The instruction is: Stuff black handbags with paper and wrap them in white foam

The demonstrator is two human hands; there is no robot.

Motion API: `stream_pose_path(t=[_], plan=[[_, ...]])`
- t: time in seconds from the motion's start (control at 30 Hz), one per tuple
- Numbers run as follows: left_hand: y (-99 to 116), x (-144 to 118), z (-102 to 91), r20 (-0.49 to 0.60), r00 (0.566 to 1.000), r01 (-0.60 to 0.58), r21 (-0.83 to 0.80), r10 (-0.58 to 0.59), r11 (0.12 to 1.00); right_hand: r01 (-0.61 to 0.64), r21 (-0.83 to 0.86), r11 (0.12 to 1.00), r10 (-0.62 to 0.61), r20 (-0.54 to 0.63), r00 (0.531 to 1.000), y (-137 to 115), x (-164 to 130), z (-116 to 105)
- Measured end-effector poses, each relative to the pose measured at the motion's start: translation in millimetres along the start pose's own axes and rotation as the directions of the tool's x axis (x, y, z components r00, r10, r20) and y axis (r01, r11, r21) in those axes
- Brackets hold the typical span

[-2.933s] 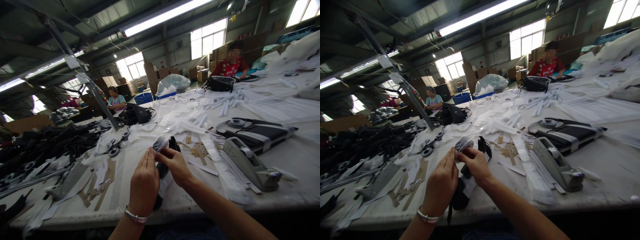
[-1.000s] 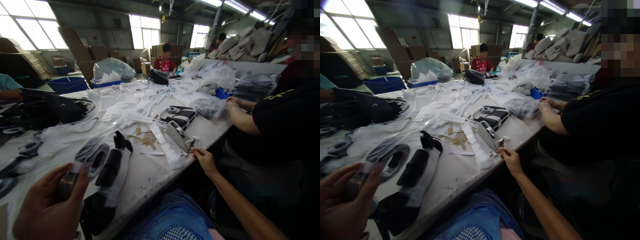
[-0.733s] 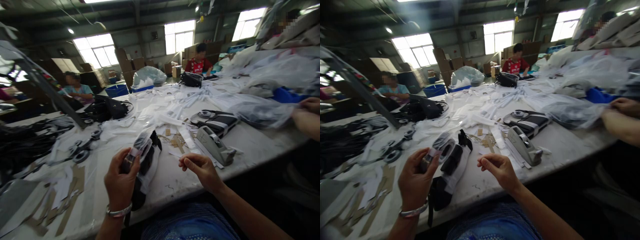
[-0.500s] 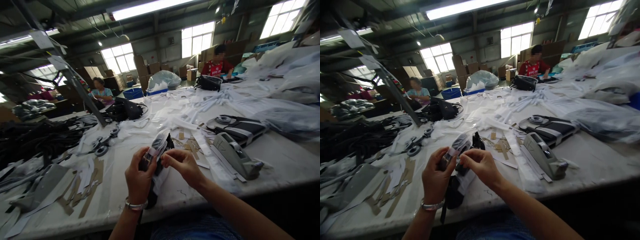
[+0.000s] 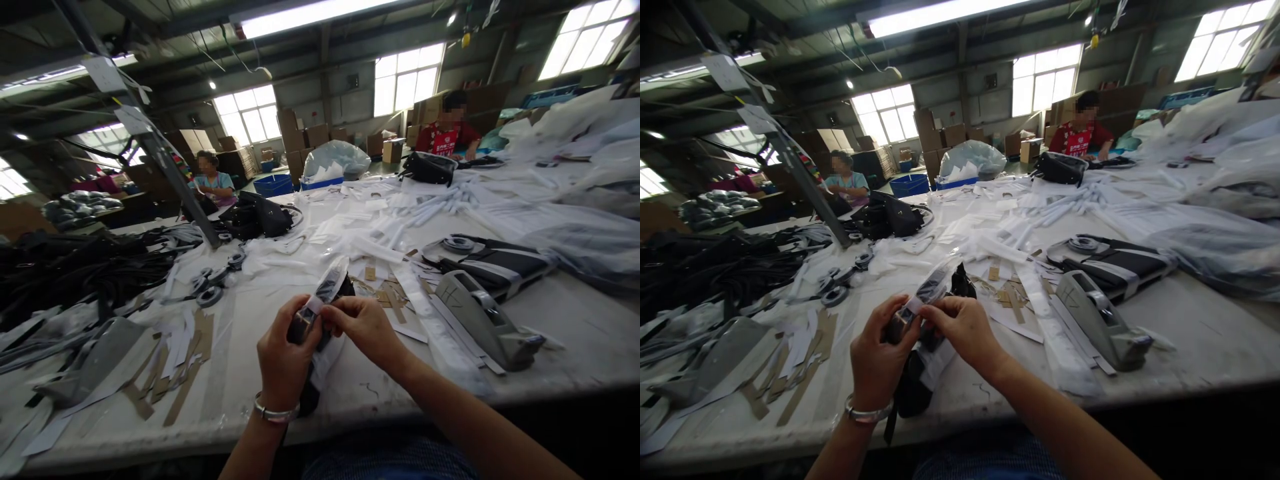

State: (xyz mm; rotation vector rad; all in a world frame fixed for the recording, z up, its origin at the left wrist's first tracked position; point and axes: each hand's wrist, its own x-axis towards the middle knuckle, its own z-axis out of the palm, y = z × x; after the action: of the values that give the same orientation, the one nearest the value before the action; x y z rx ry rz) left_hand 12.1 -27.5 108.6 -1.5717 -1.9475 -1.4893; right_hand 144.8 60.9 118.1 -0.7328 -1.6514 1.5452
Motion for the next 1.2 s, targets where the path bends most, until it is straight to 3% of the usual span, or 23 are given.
stream_pose_path(t=[0.13, 0.3, 0.47, 0.73, 0.8, 0.93, 1.0, 1.1, 1.13, 1.2], plan=[[1, 1, -0.8, -0.007, 1.000, 0.007, 0.013, -0.007, 1.000, 0.003, -0.001, 1.000, -0.002, 0.090, 0.996, 3, -1, -5], [5, 0, -0.6, -0.012, 1.000, -0.022, 0.050, 0.022, 0.999, 0.026, 0.003, 1.000, -0.026, 0.116, 0.993, 5, -4, -5], [6, -3, -2.7, 0.003, 1.000, -0.003, 0.051, 0.003, 0.999, -0.078, 0.223, 0.972, 0.042, 0.165, 0.985, 8, -3, 0], [14, -4, -9.2, 0.033, 0.997, 0.065, 0.047, -0.067, 0.997, -0.010, 0.252, 0.968, 0.000, 0.042, 0.999, 16, 0, 15], [16, -4, -9.3, 0.044, 0.995, 0.086, 0.045, -0.088, 0.995, 0.007, 0.218, 0.976, -0.011, 0.016, 1.000, 18, 2, 18], [14, -3, -8.2, 0.080, 0.987, 0.138, 0.007, -0.138, 0.990, 0.115, -0.072, 0.991, -0.120, -0.077, 0.990, 21, 7, 19], [13, -3, -8.3, 0.085, 0.981, 0.182, -0.045, -0.177, 0.982, 0.147, -0.125, 0.981, -0.158, -0.082, 0.984, 20, 7, 16], [12, -2, -9.4, 0.092, 0.964, 0.261, -0.134, -0.250, 0.956, 0.042, 0.153, 0.987, -0.050, 0.054, 0.997, 15, 0, 9], [12, -3, -9.7, 0.096, 0.958, 0.282, -0.149, -0.270, 0.948, -0.044, 0.303, 0.952, 0.002, 0.137, 0.991, 12, -4, 7], [12, -4, -9.5, 0.090, 0.956, 0.291, -0.143, -0.281, 0.946, -0.223, 0.559, 0.799, 0.067, 0.286, 0.956, 5, -12, 5]])
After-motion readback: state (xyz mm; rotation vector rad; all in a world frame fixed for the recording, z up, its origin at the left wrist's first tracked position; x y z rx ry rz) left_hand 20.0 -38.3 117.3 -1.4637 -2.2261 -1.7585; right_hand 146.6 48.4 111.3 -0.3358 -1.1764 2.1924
